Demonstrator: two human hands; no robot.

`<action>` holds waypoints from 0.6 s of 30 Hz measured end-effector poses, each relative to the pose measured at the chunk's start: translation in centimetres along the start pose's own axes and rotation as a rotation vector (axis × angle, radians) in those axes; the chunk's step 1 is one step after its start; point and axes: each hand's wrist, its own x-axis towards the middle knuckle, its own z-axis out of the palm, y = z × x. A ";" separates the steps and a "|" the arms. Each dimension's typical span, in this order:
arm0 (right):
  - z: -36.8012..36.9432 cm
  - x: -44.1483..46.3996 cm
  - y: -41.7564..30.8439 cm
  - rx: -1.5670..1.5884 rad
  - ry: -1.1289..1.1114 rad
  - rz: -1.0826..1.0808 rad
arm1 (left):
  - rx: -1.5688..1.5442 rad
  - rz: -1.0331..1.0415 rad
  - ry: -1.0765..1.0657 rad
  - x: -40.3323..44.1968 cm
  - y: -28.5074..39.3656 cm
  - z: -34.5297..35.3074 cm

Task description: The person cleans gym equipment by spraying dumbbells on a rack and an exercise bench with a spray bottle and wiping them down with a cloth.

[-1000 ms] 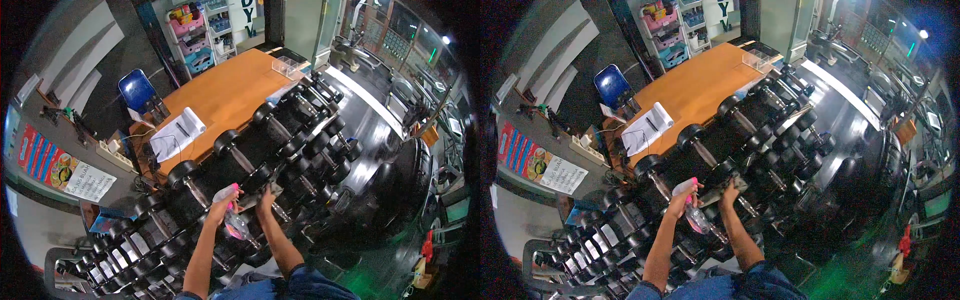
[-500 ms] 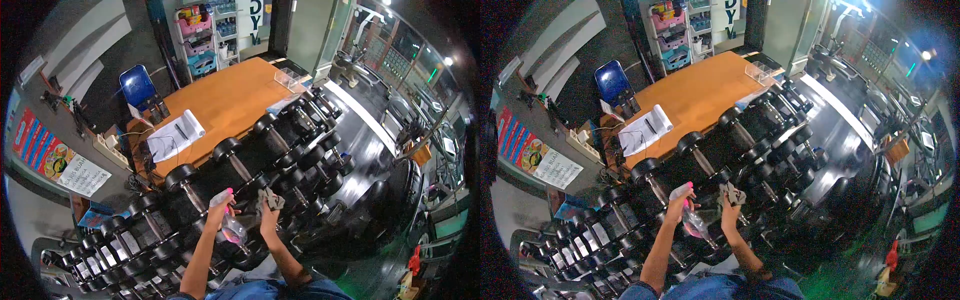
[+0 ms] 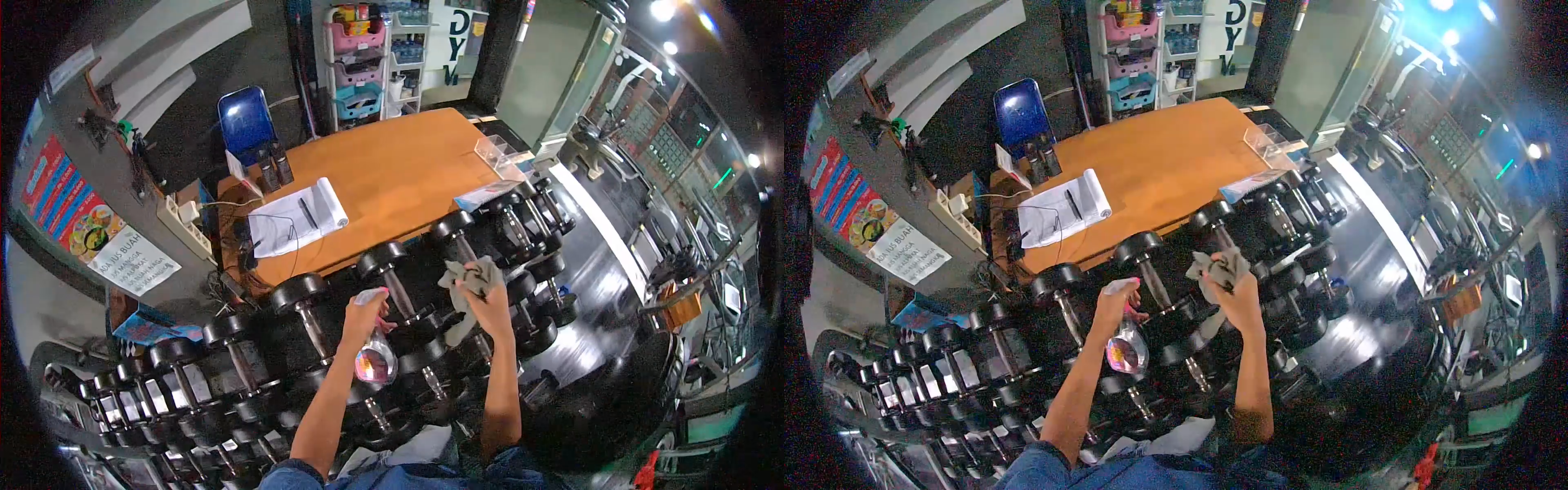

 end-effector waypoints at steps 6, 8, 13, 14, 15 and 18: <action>2.1 3.8 0.7 0.027 -0.349 -0.029 | 0.057 -0.033 0.060 0.2 -0.7 0.7; 3.2 4.9 2.0 0.012 -0.372 -0.039 | 0.109 0.085 0.135 2.3 -3.6 -0.2; 8.6 6.5 5.3 -0.153 -0.349 -0.166 | 0.316 0.308 0.338 3.6 -6.5 -2.5; 10.1 6.7 7.1 -0.244 -0.386 -0.207 | 0.143 0.149 0.237 1.6 -4.1 -1.7; 11.3 6.4 8.2 -0.325 -0.376 -0.213 | -0.032 -0.009 0.134 0.4 -2.8 -1.2; 12.1 4.2 7.3 -0.318 -0.342 -0.218 | -0.116 0.017 0.020 0.5 -4.3 -2.5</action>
